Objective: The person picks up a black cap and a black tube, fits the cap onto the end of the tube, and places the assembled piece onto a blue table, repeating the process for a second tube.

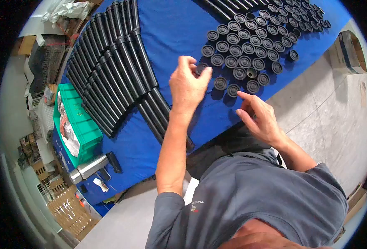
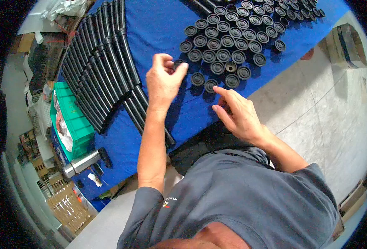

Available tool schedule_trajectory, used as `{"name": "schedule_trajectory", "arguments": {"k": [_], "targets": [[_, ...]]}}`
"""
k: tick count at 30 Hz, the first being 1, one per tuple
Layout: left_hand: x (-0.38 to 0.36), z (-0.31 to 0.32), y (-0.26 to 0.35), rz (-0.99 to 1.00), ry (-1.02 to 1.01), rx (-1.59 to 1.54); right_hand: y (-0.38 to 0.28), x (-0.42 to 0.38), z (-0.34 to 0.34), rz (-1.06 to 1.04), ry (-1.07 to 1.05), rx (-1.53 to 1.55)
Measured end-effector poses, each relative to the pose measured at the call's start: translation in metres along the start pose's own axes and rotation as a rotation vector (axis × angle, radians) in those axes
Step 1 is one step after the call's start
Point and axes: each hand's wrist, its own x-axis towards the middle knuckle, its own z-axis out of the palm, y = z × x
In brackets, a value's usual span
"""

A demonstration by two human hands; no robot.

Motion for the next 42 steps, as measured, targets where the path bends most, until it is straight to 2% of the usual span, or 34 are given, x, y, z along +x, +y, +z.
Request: {"name": "schedule_trajectory", "arguments": {"k": [2,4,9,12,13,15,19,23,29,36,39,42], "targets": [[0.007,-0.015,-0.007,0.027,0.064,-0.005,0.000,-0.003,0.003,0.010,-0.010,0.013],[0.023,-0.023,-0.017,0.047,0.081,0.170,0.006,-0.001,0.003,-0.016,-0.014,0.020],[0.033,-0.037,-0.013,-0.100,-0.095,0.186,0.006,-0.003,0.003,-0.023,-0.004,0.033],[0.037,-0.032,-0.014,0.413,0.099,0.281,0.007,-0.005,0.003,-0.013,0.010,0.034],[0.038,-0.029,-0.009,0.391,-0.050,0.146,0.008,-0.006,0.003,-0.013,0.013,0.034],[0.037,-0.019,0.002,0.622,-0.144,0.293,0.006,-0.005,0.002,-0.003,0.000,0.038],[0.039,0.003,0.006,0.636,-0.168,0.437,0.003,-0.004,-0.002,-0.016,-0.011,0.031],[0.042,0.009,0.010,0.604,-0.158,0.383,0.010,-0.005,-0.001,-0.105,0.003,-0.047],[0.041,0.011,0.006,0.592,-0.153,0.352,0.006,-0.004,-0.001,-0.048,-0.010,0.004],[0.041,0.014,0.002,0.601,-0.133,0.304,0.008,-0.004,0.000,-0.105,-0.009,-0.010],[0.045,0.010,0.000,0.616,-0.146,0.272,0.003,-0.004,-0.003,-0.046,-0.029,-0.002],[0.058,-0.003,-0.003,0.572,-0.100,0.280,0.004,-0.004,-0.004,-0.072,-0.016,0.011]]}}
